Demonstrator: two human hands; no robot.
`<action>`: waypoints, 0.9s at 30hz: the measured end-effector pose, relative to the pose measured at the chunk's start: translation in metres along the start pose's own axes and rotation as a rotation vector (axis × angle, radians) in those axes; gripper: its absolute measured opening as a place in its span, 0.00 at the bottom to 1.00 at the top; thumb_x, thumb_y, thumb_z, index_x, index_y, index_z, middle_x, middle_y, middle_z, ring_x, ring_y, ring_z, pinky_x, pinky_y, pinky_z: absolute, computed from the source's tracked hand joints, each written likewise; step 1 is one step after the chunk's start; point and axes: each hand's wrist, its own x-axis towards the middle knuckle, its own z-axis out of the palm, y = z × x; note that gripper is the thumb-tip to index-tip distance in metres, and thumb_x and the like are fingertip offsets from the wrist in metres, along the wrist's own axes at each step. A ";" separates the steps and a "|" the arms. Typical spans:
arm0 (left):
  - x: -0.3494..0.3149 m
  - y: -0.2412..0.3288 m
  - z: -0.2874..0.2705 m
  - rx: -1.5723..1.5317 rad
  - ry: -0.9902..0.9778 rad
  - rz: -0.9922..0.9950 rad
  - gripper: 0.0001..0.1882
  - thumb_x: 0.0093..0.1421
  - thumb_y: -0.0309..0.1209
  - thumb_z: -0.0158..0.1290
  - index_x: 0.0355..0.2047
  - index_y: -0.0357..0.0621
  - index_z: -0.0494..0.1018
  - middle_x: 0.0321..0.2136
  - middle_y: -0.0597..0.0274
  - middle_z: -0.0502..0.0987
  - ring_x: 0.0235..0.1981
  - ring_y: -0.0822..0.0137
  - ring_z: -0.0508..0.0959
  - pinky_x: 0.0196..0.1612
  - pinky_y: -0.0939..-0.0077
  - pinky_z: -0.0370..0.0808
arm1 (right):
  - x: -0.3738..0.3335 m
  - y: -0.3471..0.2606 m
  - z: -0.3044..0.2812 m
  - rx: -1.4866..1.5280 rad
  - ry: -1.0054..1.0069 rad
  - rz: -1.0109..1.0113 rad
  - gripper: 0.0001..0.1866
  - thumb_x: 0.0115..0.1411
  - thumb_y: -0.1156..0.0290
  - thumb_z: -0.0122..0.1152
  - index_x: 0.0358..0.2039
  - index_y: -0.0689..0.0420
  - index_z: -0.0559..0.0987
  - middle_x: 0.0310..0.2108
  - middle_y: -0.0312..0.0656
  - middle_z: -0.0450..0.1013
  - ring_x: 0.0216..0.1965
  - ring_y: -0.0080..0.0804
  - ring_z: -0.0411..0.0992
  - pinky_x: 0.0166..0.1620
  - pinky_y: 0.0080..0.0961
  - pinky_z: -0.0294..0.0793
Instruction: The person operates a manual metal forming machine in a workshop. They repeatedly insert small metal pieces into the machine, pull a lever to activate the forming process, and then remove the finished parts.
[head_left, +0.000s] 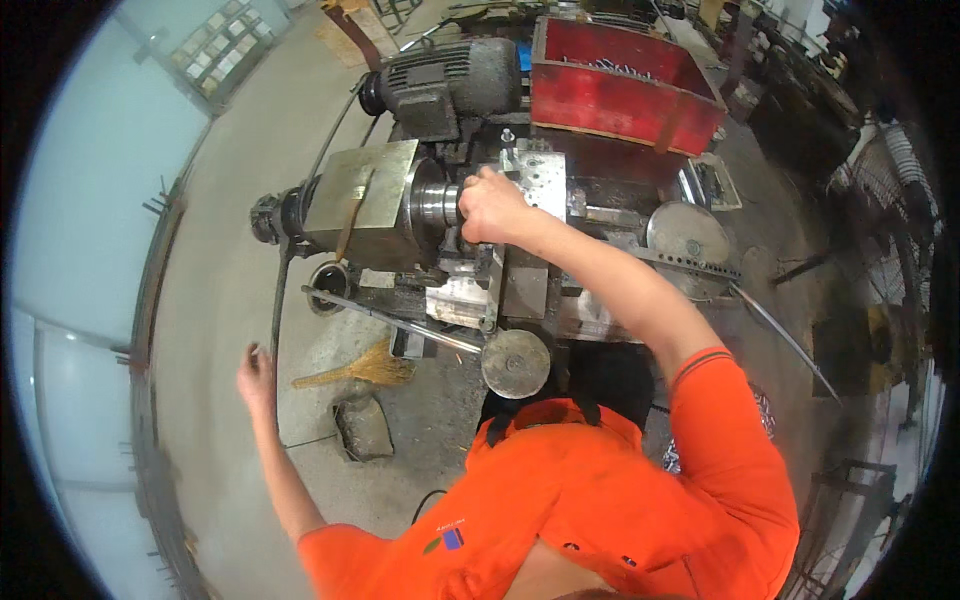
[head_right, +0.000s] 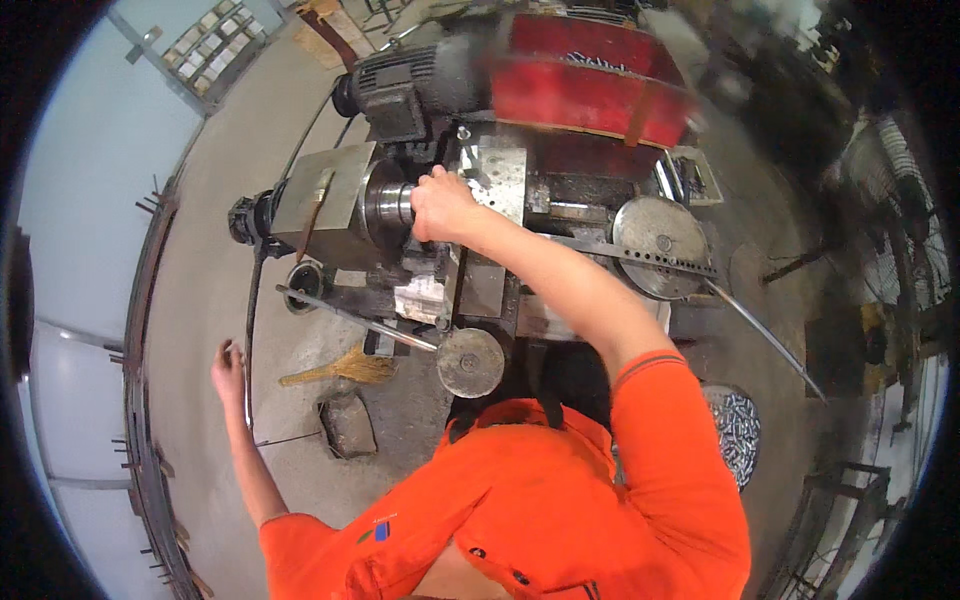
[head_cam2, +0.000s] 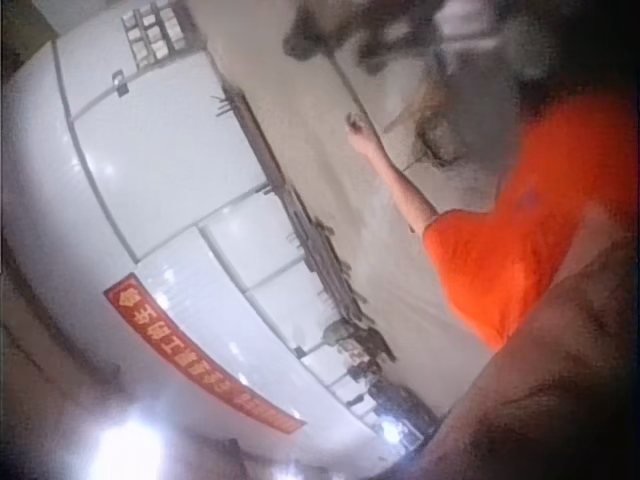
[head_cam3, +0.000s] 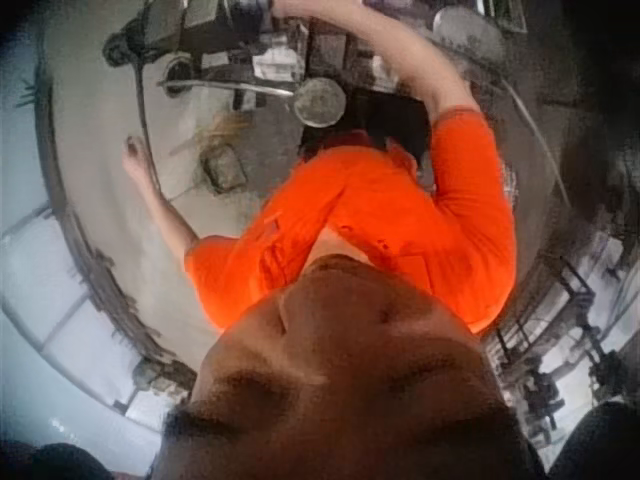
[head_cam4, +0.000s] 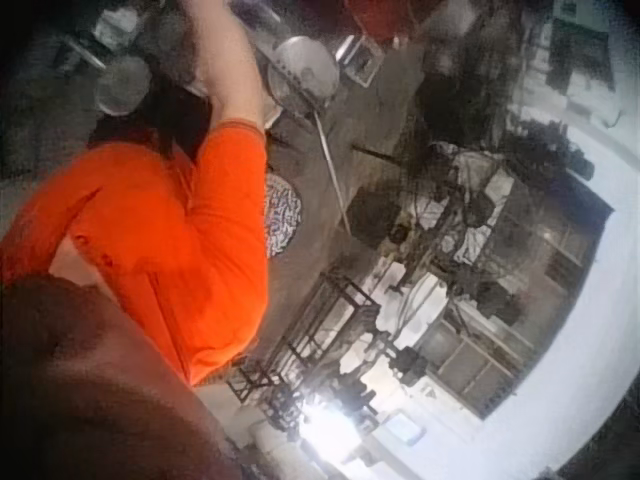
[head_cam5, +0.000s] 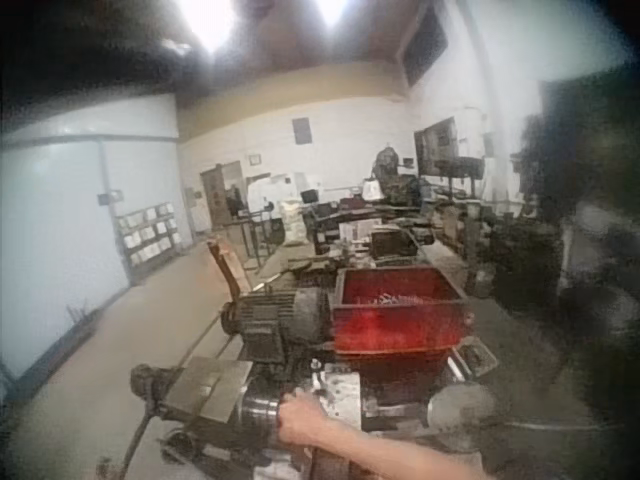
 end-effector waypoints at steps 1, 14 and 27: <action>0.001 -0.046 -0.014 0.066 0.070 -0.026 0.18 0.61 0.41 0.47 0.45 0.41 0.73 0.27 0.52 0.78 0.28 0.60 0.79 0.34 0.68 0.73 | 0.010 -0.009 0.001 -0.032 -0.108 0.052 0.16 0.34 0.66 0.60 0.26 0.60 0.81 0.32 0.47 0.75 0.39 0.48 0.70 0.43 0.36 0.71; -0.114 0.015 0.036 0.321 0.009 -0.262 0.18 0.49 0.43 0.54 0.26 0.38 0.71 0.21 0.48 0.75 0.27 0.46 0.76 0.32 0.56 0.71 | 0.008 -0.006 -0.012 0.048 -0.169 0.122 0.14 0.33 0.68 0.60 0.24 0.59 0.81 0.26 0.50 0.76 0.32 0.47 0.76 0.39 0.34 0.76; -0.067 0.103 0.056 0.524 -0.006 0.353 0.22 0.52 0.38 0.56 0.44 0.37 0.71 0.29 0.48 0.77 0.31 0.49 0.77 0.34 0.59 0.73 | -0.056 0.092 -0.118 -0.029 0.453 0.133 0.29 0.37 0.69 0.58 0.46 0.54 0.75 0.55 0.54 0.61 0.52 0.53 0.63 0.54 0.38 0.66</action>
